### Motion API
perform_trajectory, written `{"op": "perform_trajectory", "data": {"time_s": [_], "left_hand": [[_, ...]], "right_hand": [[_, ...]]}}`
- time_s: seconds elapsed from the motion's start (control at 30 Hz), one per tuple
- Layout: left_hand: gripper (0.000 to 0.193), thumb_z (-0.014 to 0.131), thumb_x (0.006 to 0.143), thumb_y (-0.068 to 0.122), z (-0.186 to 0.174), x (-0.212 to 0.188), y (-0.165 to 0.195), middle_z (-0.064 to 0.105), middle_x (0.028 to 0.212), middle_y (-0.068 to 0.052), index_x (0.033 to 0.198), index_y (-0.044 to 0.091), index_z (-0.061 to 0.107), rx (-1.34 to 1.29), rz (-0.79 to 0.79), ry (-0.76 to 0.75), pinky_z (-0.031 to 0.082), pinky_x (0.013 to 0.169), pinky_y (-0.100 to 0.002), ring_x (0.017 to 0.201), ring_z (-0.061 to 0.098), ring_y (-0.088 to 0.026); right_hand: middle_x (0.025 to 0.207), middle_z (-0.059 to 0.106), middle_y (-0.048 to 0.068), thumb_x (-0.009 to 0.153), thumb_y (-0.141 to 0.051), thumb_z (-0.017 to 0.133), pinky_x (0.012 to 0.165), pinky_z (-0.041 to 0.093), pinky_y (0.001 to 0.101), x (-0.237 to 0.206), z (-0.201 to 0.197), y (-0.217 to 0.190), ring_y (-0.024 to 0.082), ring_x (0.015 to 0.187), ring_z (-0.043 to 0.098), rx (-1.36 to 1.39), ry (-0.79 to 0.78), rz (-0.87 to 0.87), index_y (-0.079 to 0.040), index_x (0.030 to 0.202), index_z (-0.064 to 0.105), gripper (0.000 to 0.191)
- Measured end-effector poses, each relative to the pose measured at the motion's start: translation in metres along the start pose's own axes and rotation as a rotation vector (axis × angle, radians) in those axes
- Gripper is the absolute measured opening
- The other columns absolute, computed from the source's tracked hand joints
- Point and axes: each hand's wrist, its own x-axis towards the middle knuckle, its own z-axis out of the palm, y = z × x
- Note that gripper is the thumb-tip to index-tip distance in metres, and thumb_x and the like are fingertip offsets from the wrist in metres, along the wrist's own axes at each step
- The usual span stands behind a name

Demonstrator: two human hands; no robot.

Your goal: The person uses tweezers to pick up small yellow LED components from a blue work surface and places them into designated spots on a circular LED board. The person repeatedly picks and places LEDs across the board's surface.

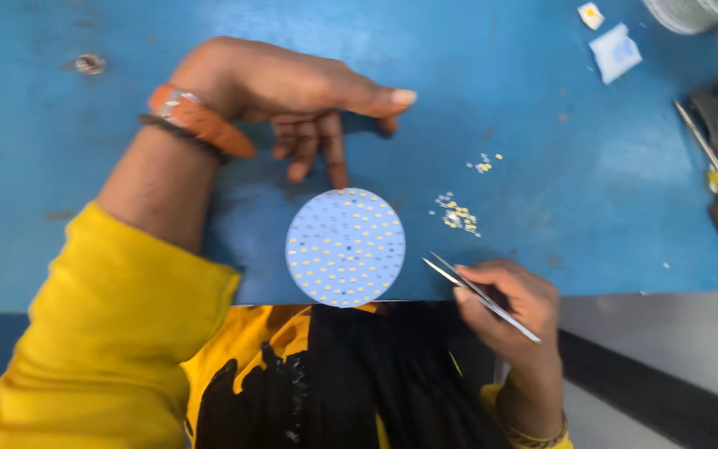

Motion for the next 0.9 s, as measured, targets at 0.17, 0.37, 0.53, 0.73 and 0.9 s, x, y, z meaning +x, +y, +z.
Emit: {"op": "perform_trajectory", "data": {"time_s": [0.17, 0.37, 0.53, 0.73, 0.9], "left_hand": [[0.095, 0.049, 0.076, 0.079, 0.001, -0.001, 0.0, 0.08, 0.086, -0.022, 0.143, 0.012, 0.057, 0.018, -0.03, 0.019, 0.049, 0.036, -0.028, 0.044, 0.071, -0.022], [0.095, 0.051, 0.077, 0.079, 0.002, -0.002, 0.002, 0.08, 0.084, -0.024, 0.141, 0.01, 0.056, 0.016, -0.011, 0.038, 0.049, 0.034, -0.029, 0.043, 0.073, -0.023], [0.093, 0.051, 0.079, 0.078, 0.002, -0.002, 0.0, 0.079, 0.083, -0.025, 0.141, 0.009, 0.056, 0.002, 0.001, 0.028, 0.049, 0.032, -0.029, 0.043, 0.073, -0.024], [0.095, 0.051, 0.078, 0.078, 0.002, -0.001, 0.0, 0.079, 0.083, -0.025, 0.142, 0.008, 0.054, 0.019, 0.003, 0.035, 0.049, 0.032, -0.03, 0.043, 0.073, -0.025], [0.095, 0.051, 0.078, 0.078, 0.002, -0.001, 0.0, 0.079, 0.084, -0.026, 0.142, 0.007, 0.054, 0.003, 0.007, 0.021, 0.049, 0.032, -0.029, 0.043, 0.073, -0.025]], "right_hand": [[0.083, 0.068, 0.005, 0.086, -0.005, 0.076, 0.061, 0.043, 0.0204, -0.001, 0.003, 0.016, 0.007, 0.069, 0.059, 0.024, 0.104, 0.02, 0.003, 0.099, 0.073, 0.015], [0.081, 0.067, -0.001, 0.093, -0.006, 0.078, 0.061, 0.04, 0.0175, 0.017, -0.001, 0.036, 0.002, 0.067, 0.053, 0.104, 0.212, 0.139, 0.002, 0.105, 0.074, 0.015], [0.089, 0.073, 0.003, 0.091, -0.003, 0.08, 0.067, 0.047, 0.018, 0.021, 0.0, 0.032, 0.003, 0.075, 0.062, 0.046, 0.177, 0.063, 0.002, 0.106, 0.073, 0.018], [0.09, 0.074, 0.005, 0.09, -0.003, 0.08, 0.066, 0.048, 0.0186, 0.023, 0.0, 0.028, 0.005, 0.075, 0.065, 0.051, 0.172, 0.077, 0.001, 0.107, 0.073, 0.018], [0.091, 0.074, 0.005, 0.092, -0.004, 0.08, 0.067, 0.049, 0.0187, 0.022, 0.0, 0.027, 0.005, 0.075, 0.065, 0.033, 0.204, 0.094, 0.001, 0.107, 0.074, 0.017]]}}
